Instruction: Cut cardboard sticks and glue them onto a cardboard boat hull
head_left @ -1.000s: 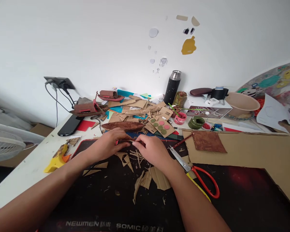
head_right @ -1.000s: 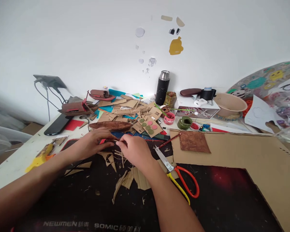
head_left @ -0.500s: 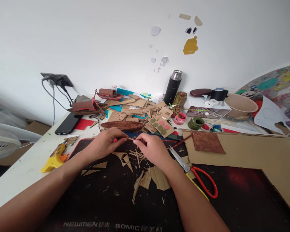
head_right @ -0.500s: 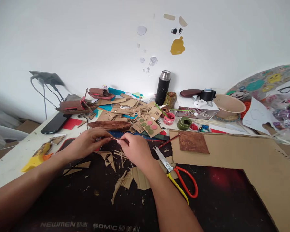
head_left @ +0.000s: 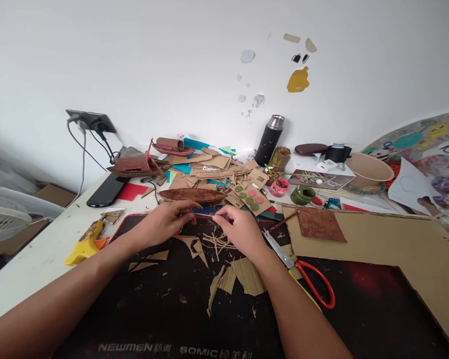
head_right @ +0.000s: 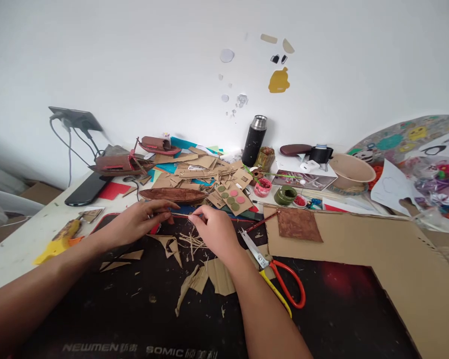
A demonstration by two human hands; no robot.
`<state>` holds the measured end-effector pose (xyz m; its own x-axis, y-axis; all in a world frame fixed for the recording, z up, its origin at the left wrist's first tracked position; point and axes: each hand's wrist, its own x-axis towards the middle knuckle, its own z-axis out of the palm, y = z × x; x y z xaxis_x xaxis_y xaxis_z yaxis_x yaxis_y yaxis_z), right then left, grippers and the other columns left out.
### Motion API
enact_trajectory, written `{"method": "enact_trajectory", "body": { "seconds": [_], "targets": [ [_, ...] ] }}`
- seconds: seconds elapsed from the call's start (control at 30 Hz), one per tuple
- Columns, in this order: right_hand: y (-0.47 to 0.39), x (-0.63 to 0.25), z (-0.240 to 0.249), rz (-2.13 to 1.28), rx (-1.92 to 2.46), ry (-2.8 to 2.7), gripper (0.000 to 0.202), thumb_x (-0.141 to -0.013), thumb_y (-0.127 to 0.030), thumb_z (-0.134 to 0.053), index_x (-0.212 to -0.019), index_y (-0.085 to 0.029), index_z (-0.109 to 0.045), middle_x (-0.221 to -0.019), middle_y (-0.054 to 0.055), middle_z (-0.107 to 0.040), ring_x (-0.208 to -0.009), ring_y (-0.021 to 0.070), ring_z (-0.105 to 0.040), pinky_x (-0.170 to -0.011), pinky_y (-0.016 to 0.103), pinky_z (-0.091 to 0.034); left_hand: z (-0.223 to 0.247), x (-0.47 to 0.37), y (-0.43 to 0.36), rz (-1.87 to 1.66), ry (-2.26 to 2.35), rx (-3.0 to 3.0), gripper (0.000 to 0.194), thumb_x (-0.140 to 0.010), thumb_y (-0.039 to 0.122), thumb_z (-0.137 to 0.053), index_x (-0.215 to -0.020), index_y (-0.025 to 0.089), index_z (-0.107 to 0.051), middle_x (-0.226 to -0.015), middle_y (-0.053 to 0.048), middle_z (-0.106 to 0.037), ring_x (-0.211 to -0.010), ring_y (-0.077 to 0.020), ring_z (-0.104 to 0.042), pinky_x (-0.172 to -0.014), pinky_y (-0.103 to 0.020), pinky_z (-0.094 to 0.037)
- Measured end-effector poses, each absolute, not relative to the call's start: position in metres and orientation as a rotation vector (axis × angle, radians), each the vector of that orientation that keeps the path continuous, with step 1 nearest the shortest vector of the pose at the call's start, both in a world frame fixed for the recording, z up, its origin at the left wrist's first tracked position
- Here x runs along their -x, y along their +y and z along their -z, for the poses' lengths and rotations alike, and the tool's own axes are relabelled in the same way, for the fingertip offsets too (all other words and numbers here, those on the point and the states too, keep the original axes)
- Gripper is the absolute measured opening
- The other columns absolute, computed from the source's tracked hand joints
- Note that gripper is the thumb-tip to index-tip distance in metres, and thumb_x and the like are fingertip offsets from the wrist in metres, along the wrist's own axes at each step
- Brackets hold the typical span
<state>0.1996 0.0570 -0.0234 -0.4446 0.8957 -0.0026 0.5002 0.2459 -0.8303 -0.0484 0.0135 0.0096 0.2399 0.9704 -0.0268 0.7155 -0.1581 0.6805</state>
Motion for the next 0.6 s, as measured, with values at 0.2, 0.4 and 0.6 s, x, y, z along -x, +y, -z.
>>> {"method": "enact_trajectory", "body": {
  "seconds": [0.2,0.4,0.6],
  "targets": [
    [0.0571,-0.1993,0.0281,-1.267,1.233,-1.9,0.02,-0.101,-0.042,-0.066,-0.098,-0.024,-0.072,-0.057,-0.005,-0.061,-0.048,0.0161,-0.056,-0.054,0.028,-0.038,-0.0099,0.0499,0.0111,-0.58,1.561,-1.891,0.027,-0.103,0.049,-0.054,-0.098,0.026,-0.067,-0.094,-0.001,-0.084,-0.083,-0.0238,-0.075,-0.072,-0.032,-0.052],
    [0.0566,-0.2002,0.025,-1.291,1.205,-1.922,0.024,-0.104,-0.044,-0.06,-0.096,-0.023,-0.069,-0.049,-0.007,-0.053,-0.046,0.0164,-0.054,-0.054,0.028,-0.037,-0.0113,0.0499,0.0092,-0.577,1.562,-1.91,0.035,-0.106,0.053,-0.049,-0.095,0.025,-0.067,-0.09,-0.001,-0.079,-0.081,-0.0223,-0.071,-0.075,-0.032,-0.048],
    [0.0541,-0.2008,0.0207,-1.275,1.227,-1.954,0.029,-0.106,-0.045,-0.055,-0.088,-0.024,-0.065,-0.047,-0.007,-0.05,-0.045,0.0163,-0.053,-0.055,0.027,-0.037,-0.0129,0.0463,0.0079,-0.552,1.571,-1.897,0.043,-0.106,0.058,-0.046,-0.087,0.025,-0.068,-0.082,0.0,-0.074,-0.073,-0.0212,-0.067,-0.071,-0.032,-0.047]
  ]
}}
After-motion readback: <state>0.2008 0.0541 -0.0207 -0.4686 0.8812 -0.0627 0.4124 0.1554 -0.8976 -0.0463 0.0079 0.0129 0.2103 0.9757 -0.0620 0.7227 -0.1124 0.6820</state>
